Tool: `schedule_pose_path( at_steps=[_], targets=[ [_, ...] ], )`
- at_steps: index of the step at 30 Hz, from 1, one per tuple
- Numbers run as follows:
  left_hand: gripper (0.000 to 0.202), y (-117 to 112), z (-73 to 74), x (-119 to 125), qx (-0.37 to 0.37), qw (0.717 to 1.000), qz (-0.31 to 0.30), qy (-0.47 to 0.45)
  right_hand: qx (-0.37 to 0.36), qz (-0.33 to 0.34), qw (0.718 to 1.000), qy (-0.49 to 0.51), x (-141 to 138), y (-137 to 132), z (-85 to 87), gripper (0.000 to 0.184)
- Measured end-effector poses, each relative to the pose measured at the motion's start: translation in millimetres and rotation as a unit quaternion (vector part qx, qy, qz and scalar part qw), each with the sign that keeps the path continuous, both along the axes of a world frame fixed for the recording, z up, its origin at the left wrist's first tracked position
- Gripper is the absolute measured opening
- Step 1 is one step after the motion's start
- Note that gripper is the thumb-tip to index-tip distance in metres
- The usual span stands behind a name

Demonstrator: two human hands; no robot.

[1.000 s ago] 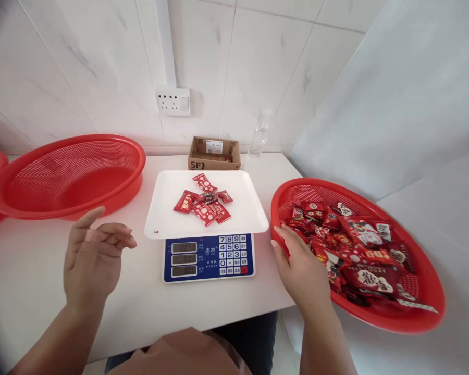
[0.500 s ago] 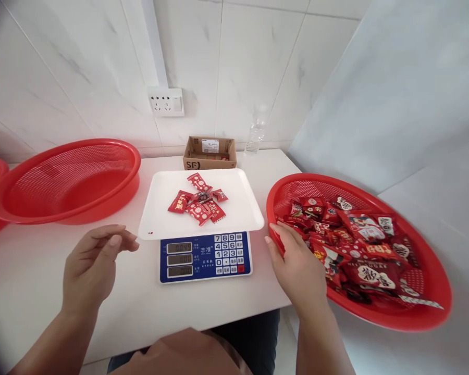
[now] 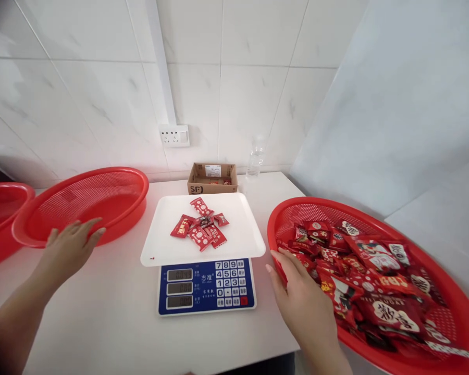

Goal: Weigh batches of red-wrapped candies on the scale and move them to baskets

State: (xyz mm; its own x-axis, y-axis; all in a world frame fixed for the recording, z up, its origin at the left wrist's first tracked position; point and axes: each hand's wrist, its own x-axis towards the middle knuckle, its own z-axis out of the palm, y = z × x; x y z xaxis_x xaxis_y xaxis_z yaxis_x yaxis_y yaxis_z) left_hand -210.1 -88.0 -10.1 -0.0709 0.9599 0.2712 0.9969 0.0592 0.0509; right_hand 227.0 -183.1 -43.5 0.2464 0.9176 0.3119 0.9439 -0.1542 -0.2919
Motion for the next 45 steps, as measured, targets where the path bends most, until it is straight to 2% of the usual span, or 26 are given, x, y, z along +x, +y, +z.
schedule_pose_path(
  at_steps=[4, 10, 13, 16, 18, 25, 30, 37, 41, 45],
  targets=[
    [0.05, -2, -4.3, 11, -0.04, 0.998, -0.038, -0.011, 0.0, 0.005, 1.0, 0.005, -1, 1, 0.7, 0.044],
    [0.05, 7, -4.1, 56, -0.027, 0.992, -0.108, -0.062, 0.0, 0.003, 1.0, 0.001, -3, 2, 2.3, 0.046],
    [0.051, 12, -0.3, 87, -0.038, 0.977, -0.197, -0.073, 0.004, 0.006, 1.0, -0.01, -2, 2, 1.7, 0.045],
    [0.052, 14, 5.4, 120, -0.086, 0.945, -0.306, -0.076, 0.014, 0.007, 1.0, -0.025, -2, 1, 0.1, 0.045],
    [0.053, 15, 8.6, 139, -0.112, 0.927, -0.351, -0.075, 0.02, 0.007, 0.999, -0.035, -2, 1, -1.6, 0.044],
    [0.079, 26, 4.7, 182, -0.138, 0.918, -0.368, -0.05, 0.031, 0.013, 0.997, -0.065, -2, 2, -6.1, 0.041],
    [0.068, 32, -0.6, 190, -0.113, 0.919, -0.374, -0.047, 0.029, 0.019, 0.997, -0.075, -2, 2, -5.2, 0.04],
    [0.06, 38, -3.1, 183, -0.083, 0.928, -0.352, -0.088, 0.047, 0.018, 0.995, -0.089, -1, 3, -8.7, 0.037],
    [0.051, 41, 5.8, 170, -0.067, 0.927, -0.355, -0.106, 0.046, 0.02, 0.994, -0.096, -2, 2, -8.0, 0.038],
    [0.044, 44, 22.6, 148, -0.04, 0.929, -0.352, -0.107, 0.046, 0.019, 0.994, -0.097, -2, 2, -7.3, 0.038]
  ],
)
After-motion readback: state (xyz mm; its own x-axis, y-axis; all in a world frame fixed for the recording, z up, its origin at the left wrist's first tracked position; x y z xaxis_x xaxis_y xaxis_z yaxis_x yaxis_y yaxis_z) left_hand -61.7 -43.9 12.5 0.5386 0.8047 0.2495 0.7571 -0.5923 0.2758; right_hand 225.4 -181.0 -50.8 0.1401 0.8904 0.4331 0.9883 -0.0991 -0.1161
